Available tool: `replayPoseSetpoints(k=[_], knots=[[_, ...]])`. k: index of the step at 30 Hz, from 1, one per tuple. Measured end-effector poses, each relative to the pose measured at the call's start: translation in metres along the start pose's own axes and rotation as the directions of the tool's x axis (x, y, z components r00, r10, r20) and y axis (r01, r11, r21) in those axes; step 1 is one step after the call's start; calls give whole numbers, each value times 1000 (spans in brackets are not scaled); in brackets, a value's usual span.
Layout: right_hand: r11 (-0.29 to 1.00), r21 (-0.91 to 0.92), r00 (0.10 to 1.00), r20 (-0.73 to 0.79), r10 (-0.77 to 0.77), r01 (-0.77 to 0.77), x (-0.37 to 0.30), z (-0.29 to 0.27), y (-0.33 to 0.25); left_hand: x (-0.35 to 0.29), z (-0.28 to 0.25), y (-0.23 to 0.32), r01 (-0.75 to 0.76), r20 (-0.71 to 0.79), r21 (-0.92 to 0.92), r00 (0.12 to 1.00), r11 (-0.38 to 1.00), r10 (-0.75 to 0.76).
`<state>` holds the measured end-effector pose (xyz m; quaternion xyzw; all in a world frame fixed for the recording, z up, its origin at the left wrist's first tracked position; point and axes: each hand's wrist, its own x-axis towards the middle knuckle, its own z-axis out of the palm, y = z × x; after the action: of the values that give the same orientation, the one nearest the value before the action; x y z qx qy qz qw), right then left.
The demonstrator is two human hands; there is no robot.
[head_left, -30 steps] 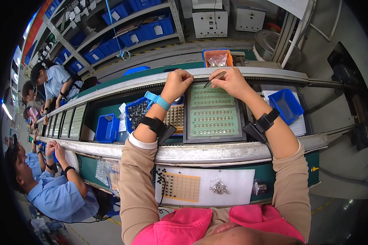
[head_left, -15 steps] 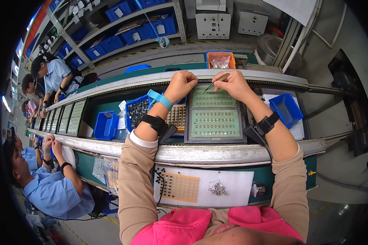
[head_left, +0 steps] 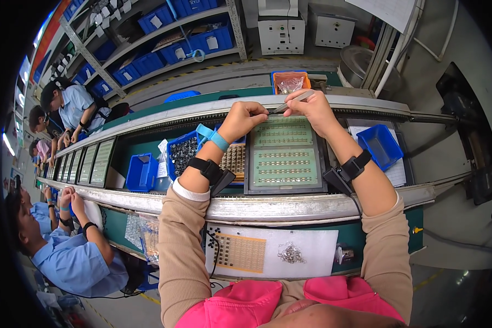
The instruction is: The person picks up small components from a white pad using tweezers and places them onto a green circuit board. They repeat this process, occasionally using the tweezers to nudge or reposition the components into specific slots on the board.
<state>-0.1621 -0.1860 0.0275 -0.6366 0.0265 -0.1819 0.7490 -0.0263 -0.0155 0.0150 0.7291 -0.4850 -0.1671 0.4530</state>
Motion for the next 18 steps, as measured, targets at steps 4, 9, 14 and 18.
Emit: replayPoseSetpoints(k=[4, 9, 14, 18], knots=[[983, -170, 997, -22, -77, 72, 1, 1, -5, 0, -1, 0, -15, -30, 73, 999, 997, 17], [903, -403, 989, 71, -130, 147, -5, 6, -13, -1, 0, 1, -68, -46, 130, 996, 989, 75], [917, -354, 981, 113, -156, 186, -5, 7, -10, 0, 2, 1, -90, -37, 118, 995, 989, 95], [924, -343, 984, 106, -143, 171, -5, 6, -10, -1, 2, 0, -85, -30, 49, 996, 995, 86]])
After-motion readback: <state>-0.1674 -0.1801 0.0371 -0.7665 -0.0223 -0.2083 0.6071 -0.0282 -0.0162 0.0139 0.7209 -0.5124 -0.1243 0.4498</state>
